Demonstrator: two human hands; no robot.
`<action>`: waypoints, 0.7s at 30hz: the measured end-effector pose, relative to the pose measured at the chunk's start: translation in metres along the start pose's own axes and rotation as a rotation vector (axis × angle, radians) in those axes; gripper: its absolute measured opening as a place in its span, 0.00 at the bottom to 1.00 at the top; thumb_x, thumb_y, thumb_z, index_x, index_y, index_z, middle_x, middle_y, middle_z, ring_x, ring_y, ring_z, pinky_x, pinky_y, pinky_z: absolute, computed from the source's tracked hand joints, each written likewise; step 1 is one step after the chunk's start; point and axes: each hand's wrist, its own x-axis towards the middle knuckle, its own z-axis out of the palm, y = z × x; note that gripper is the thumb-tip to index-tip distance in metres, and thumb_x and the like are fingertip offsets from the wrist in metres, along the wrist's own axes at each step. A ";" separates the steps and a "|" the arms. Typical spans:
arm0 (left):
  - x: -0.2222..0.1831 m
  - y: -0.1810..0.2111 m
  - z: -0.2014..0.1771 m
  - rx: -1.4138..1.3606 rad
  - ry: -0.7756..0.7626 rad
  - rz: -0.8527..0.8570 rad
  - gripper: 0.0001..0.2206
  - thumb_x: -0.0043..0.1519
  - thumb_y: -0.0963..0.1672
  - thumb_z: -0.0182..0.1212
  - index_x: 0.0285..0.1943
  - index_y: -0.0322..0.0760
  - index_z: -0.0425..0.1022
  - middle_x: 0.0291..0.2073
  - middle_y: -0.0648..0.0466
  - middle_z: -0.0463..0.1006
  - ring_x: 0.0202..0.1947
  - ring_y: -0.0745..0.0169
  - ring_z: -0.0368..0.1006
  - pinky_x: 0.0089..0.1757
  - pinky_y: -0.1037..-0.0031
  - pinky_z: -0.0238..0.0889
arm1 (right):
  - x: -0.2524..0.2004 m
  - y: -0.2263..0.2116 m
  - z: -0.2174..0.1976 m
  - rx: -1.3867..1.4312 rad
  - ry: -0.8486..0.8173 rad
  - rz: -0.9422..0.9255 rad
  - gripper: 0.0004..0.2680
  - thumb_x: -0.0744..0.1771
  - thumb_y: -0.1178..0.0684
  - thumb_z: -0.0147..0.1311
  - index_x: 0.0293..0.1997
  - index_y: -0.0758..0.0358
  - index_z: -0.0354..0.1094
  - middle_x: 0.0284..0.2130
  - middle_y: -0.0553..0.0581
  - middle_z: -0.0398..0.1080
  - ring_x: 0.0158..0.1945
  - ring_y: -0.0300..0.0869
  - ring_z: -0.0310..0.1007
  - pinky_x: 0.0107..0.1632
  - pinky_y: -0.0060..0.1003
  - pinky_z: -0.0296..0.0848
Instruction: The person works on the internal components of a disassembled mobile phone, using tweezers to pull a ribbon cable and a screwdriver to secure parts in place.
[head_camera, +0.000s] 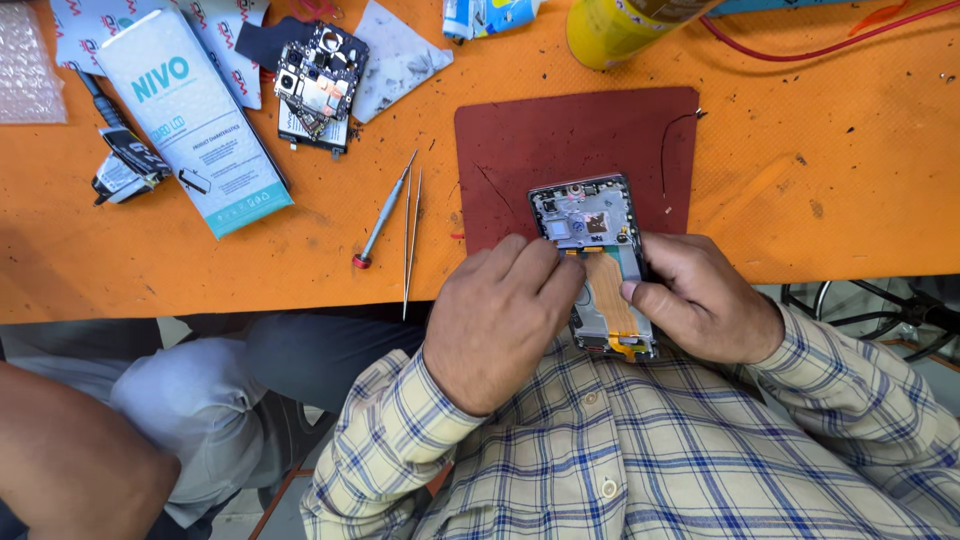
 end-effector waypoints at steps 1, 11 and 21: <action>0.001 -0.001 0.001 -0.034 -0.030 -0.009 0.06 0.58 0.43 0.63 0.42 0.38 0.74 0.34 0.54 0.70 0.40 0.56 0.70 0.39 0.64 0.67 | 0.001 -0.001 -0.001 -0.009 -0.006 0.004 0.08 0.67 0.56 0.48 0.45 0.70 0.68 0.26 0.55 0.71 0.27 0.34 0.71 0.31 0.34 0.70; -0.005 -0.022 0.007 -0.378 -0.042 0.038 0.14 0.60 0.42 0.67 0.53 0.33 0.75 0.43 0.49 0.73 0.44 0.49 0.72 0.43 0.64 0.69 | -0.001 0.013 -0.005 0.365 -0.036 0.124 0.11 0.68 0.58 0.44 0.53 0.73 0.68 0.39 0.52 0.74 0.44 0.32 0.71 0.47 0.29 0.73; -0.004 -0.027 0.004 -0.403 -0.013 0.195 0.13 0.57 0.41 0.67 0.49 0.35 0.73 0.48 0.49 0.73 0.47 0.50 0.72 0.46 0.64 0.70 | 0.006 0.004 -0.011 0.293 -0.078 0.158 0.08 0.68 0.59 0.43 0.46 0.71 0.69 0.31 0.51 0.74 0.34 0.30 0.69 0.35 0.30 0.72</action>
